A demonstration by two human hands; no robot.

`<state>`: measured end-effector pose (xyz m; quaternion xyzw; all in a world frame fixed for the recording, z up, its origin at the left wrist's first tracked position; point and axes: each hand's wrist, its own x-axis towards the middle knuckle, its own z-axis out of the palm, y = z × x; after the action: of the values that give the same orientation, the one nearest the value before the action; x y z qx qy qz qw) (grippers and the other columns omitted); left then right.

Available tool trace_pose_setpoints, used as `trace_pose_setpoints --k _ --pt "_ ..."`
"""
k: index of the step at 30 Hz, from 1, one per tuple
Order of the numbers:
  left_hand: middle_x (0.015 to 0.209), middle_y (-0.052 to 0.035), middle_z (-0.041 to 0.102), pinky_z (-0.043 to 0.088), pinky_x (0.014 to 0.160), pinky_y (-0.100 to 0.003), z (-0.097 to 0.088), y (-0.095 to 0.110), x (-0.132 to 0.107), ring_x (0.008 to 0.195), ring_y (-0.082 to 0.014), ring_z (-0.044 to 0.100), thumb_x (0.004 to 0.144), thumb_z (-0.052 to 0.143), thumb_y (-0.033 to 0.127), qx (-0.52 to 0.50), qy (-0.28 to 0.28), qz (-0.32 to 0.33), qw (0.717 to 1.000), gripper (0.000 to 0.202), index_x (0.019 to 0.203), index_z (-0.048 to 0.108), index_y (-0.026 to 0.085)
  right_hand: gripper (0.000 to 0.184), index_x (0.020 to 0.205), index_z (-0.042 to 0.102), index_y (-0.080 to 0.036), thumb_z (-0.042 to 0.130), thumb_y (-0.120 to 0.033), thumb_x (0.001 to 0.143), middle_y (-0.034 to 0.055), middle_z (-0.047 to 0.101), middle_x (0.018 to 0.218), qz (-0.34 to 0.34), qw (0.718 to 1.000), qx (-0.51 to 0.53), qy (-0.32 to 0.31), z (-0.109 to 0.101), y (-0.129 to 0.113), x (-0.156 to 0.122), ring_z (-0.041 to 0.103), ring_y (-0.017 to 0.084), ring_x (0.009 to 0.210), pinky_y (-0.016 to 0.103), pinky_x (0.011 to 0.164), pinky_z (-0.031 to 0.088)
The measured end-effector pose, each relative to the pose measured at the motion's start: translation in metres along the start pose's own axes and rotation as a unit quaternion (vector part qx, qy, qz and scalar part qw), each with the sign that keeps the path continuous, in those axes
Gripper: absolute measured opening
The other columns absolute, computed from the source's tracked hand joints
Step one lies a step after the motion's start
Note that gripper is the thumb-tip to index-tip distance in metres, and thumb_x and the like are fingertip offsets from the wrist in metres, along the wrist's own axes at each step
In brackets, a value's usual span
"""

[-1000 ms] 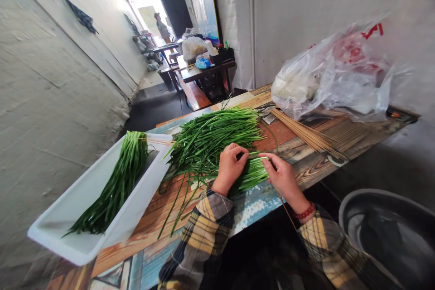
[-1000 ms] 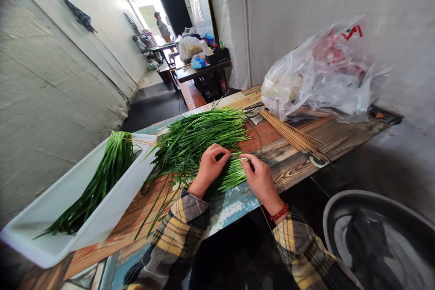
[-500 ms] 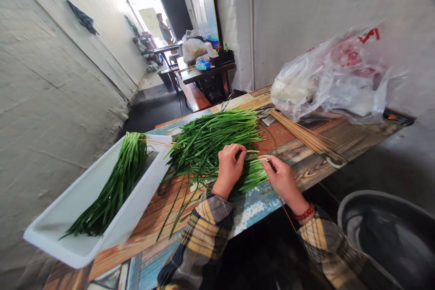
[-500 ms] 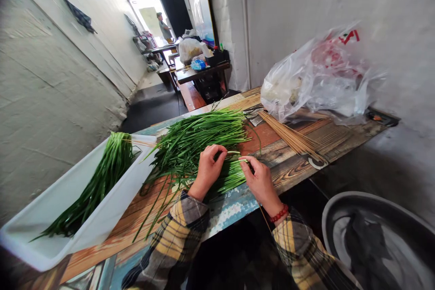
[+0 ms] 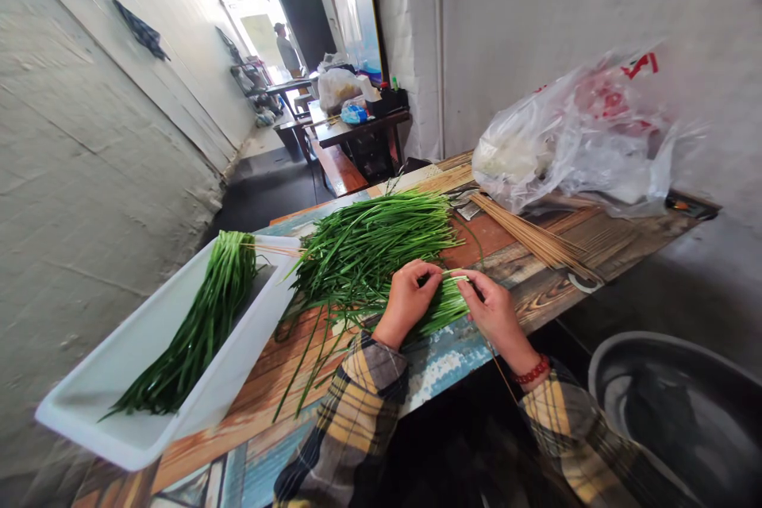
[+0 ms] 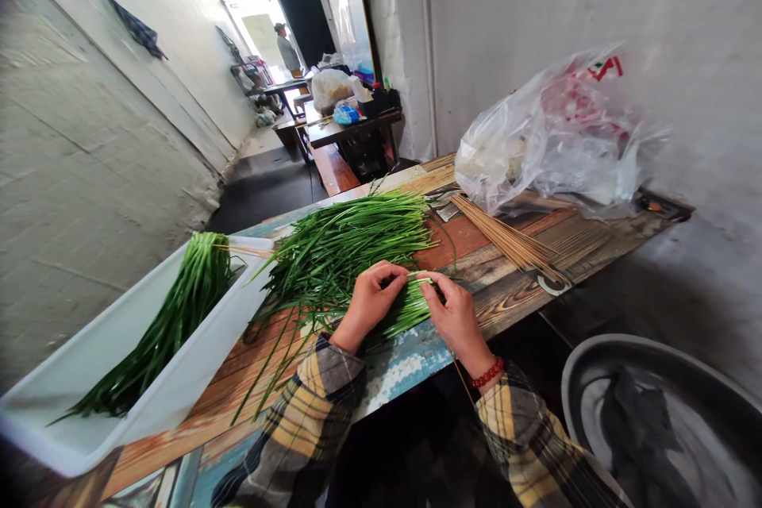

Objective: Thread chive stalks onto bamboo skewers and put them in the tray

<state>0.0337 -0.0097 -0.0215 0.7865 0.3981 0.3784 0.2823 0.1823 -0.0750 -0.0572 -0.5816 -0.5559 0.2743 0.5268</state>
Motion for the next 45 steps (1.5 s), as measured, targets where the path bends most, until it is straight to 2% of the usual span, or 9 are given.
trace_pose_setpoints --k 7,13,22,30,45 --pt "0.073 -0.0028 0.066 0.045 0.070 -0.025 0.0009 0.0020 -0.0003 0.073 -0.0142 0.059 0.081 0.057 0.018 0.021 -0.012 -0.004 1.000 0.014 0.074 0.070 0.017 0.033 0.105 0.065 -0.019 0.047 -0.042 0.091 -0.0010 0.061 0.063 0.004 1.000 0.002 0.000 -0.0008 -0.0028 -0.0007 0.053 0.011 0.041 0.023 0.046 0.044" --pt "0.071 -0.0021 0.064 0.044 0.068 -0.024 0.0017 0.0013 -0.0001 0.070 -0.0129 0.057 0.080 0.057 0.015 -0.007 -0.012 -0.013 1.000 0.013 0.073 0.068 0.016 0.032 0.103 0.065 -0.018 0.048 -0.042 0.090 0.0014 0.065 0.071 0.009 1.000 0.009 0.002 0.0005 -0.0009 -0.0005 0.052 0.010 0.042 0.023 0.046 0.045" --pt "0.072 -0.0017 0.062 0.044 0.067 -0.023 0.0024 0.0032 -0.0008 0.069 -0.0122 0.056 0.079 0.058 0.016 -0.043 -0.017 -0.024 0.999 0.012 0.080 0.070 0.016 0.032 0.102 0.065 -0.017 0.049 -0.042 0.090 0.0001 0.063 0.065 0.022 1.000 0.016 -0.001 -0.0004 -0.0045 -0.0007 0.052 0.010 0.042 0.023 0.045 0.045" --pt "0.070 -0.0021 0.062 0.044 0.066 -0.024 0.0017 0.0035 -0.0015 0.069 -0.0129 0.056 0.079 0.059 0.017 -0.043 -0.018 -0.020 0.999 0.012 0.078 0.071 0.016 0.033 0.102 0.065 -0.017 0.048 -0.043 0.090 0.0011 0.063 0.068 0.024 1.000 0.018 -0.009 -0.0013 -0.0042 -0.0012 0.051 0.010 0.042 0.022 0.043 0.043" --pt "0.077 -0.0029 0.067 0.046 0.074 -0.027 0.0012 0.0043 -0.0016 0.077 -0.0148 0.059 0.079 0.058 0.012 0.000 -0.017 0.006 1.000 0.015 0.079 0.072 0.018 0.034 0.100 0.066 -0.017 0.049 -0.045 0.089 -0.0024 0.056 0.058 0.033 0.999 0.015 -0.016 -0.0003 -0.0029 -0.0004 0.050 0.011 0.040 0.022 0.042 0.041"
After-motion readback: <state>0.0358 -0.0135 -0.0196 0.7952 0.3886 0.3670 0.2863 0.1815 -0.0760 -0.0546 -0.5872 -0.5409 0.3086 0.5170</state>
